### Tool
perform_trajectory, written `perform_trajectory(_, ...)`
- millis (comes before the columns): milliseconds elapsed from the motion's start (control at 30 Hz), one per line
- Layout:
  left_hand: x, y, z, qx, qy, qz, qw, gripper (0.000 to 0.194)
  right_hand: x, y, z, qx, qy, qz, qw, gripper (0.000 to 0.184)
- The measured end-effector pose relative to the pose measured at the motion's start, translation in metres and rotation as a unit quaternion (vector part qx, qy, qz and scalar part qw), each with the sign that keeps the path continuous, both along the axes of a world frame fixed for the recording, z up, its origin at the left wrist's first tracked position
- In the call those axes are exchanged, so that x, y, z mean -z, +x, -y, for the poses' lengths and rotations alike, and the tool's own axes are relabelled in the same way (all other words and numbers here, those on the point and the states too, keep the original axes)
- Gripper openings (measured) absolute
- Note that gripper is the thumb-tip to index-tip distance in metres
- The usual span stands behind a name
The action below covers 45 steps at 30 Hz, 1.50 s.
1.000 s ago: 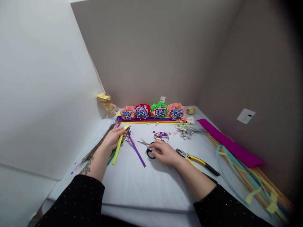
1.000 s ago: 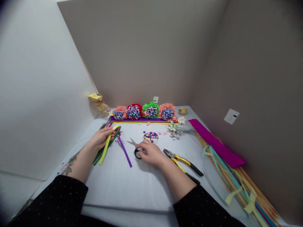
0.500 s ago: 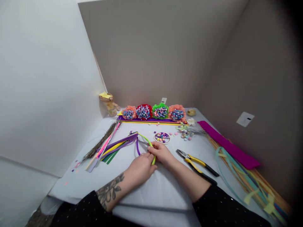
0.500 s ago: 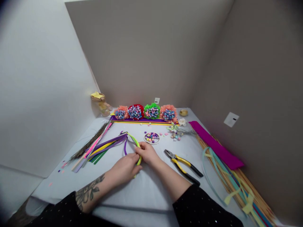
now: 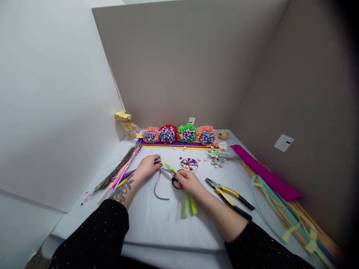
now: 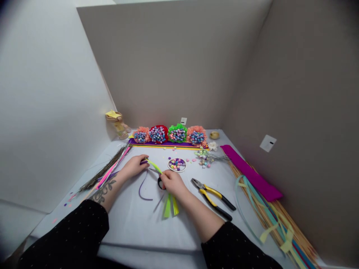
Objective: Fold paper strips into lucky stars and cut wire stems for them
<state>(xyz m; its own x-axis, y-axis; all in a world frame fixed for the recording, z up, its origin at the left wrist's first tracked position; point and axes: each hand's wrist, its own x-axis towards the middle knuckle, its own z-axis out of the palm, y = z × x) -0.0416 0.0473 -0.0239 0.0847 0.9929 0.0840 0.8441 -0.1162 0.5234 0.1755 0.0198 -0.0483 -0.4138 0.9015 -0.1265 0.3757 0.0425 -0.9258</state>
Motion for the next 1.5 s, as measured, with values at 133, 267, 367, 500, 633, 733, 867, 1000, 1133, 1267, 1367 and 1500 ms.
perform_trajectory(133, -0.008, -0.013, 0.001, 0.049, -0.027, 0.061, 0.997, 0.036, 0.0, 0.006, -0.003, 0.022, 0.064, 0.074, 0.995, 0.022)
perform_trajectory(267, -0.011, -0.016, 0.002, 0.067, -0.022, 0.095, 0.993, 0.025, -0.004, 0.009, -0.002, 0.029, 0.104, 0.122, 0.987, 0.023)
perform_trajectory(367, -0.007, -0.015, 0.001, 0.051, 0.004, 0.102, 0.993, 0.025, -0.007, 0.008, 0.0, 0.018, 0.118, 0.143, 0.983, 0.027)
perform_trajectory(500, -0.002, -0.015, -0.004, 0.017, 0.031, 0.09, 0.995, 0.028, -0.01, 0.007, 0.002, 0.009, 0.125, 0.147, 0.981, 0.03)
perform_trajectory(633, -0.001, -0.015, -0.013, -0.012, 0.04, 0.064, 0.997, 0.03, -0.012, 0.006, 0.001, 0.01, 0.133, 0.138, 0.981, 0.031)
perform_trajectory(733, 0.002, -0.009, -0.02, -0.017, 0.046, 0.042, 0.998, 0.028, -0.012, 0.005, -0.001, 0.016, 0.13, 0.129, 0.983, 0.03)
perform_trajectory(867, 0.006, -0.012, -0.028, -0.032, 0.068, 0.028, 0.997, 0.024, -0.01, 0.009, -0.003, 0.042, 0.12, 0.101, 0.987, 0.027)
perform_trajectory(1000, 0.003, -0.043, -0.034, -0.097, 0.09, 0.017, 0.991, 0.02, -0.007, 0.016, -0.006, 0.076, 0.088, 0.028, 0.993, 0.03)
perform_trajectory(1133, -0.005, -0.07, -0.038, -0.109, 0.097, 0.017, 0.989, 0.017, 0.002, 0.014, -0.012, 0.102, 0.045, -0.068, 0.991, 0.031)
perform_trajectory(1267, -0.01, -0.063, -0.038, -0.126, 0.13, 0.041, 0.983, 0.024, 0.006, 0.013, -0.017, 0.105, -0.001, -0.141, 0.984, 0.027)
perform_trajectory(1367, -0.012, -0.038, -0.031, -0.097, 0.117, 0.08, 0.985, 0.019, 0.003, 0.017, -0.02, 0.111, -0.04, -0.196, 0.973, 0.029)
perform_trajectory(1500, -0.011, 0.015, -0.007, -0.039, 0.045, 0.155, 0.986, 0.023, -0.008, 0.018, -0.017, 0.088, -0.084, -0.258, 0.958, 0.033)
